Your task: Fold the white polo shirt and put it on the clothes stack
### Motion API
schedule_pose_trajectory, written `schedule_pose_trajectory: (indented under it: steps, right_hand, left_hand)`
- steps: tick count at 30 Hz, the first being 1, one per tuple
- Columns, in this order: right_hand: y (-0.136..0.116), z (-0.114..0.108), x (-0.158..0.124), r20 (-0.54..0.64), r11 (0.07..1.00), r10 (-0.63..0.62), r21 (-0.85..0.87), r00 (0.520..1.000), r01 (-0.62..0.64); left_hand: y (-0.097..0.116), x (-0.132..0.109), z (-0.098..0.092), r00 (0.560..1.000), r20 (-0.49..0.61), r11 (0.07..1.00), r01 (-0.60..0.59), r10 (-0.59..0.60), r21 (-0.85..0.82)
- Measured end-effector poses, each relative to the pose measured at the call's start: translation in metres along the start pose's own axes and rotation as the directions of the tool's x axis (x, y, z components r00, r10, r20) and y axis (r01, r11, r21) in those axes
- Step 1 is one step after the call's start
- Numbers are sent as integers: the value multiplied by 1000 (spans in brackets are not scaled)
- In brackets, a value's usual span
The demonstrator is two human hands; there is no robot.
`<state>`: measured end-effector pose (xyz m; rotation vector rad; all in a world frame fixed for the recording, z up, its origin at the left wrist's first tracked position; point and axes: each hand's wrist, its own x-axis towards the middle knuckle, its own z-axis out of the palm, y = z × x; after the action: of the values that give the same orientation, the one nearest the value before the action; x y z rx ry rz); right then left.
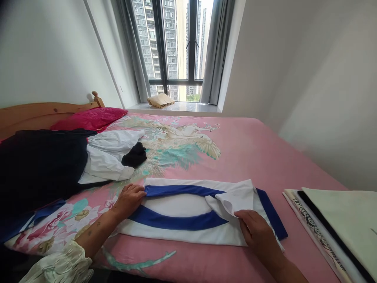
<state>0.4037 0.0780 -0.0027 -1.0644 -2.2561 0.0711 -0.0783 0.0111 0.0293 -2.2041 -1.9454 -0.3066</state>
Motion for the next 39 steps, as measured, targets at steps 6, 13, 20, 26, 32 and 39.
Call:
schedule_pose_trajectory:
  steps: [6,13,20,26,32,39]
  right_hand:
    - [-1,14,-18,114,998,40,37,993,-44]
    - [-8,17,-17,102,993,118,10,988,-119]
    - [-4,8,-9,34,988,127,86,991,-130]
    - [-1,7,-9,9,989,93,112,996,-93]
    - [-8,10,-15,87,986,117,110,989,-127]
    - [-8,-2,-3,28,977,168,124,985,-170]
  left_hand:
    - [11,-10,3,999,28,999,23,-22,-42]
    - [18,-10,16,991,98,995,91,-86,-41]
    - [24,-5,26,963,211,983,177,-165,-42]
    - [41,30,27,987,153,985,70,-45,-157]
    - [48,62,55,966,213,971,183,-148,-154]
    - [58,62,56,943,198,947,294,-266,-127]
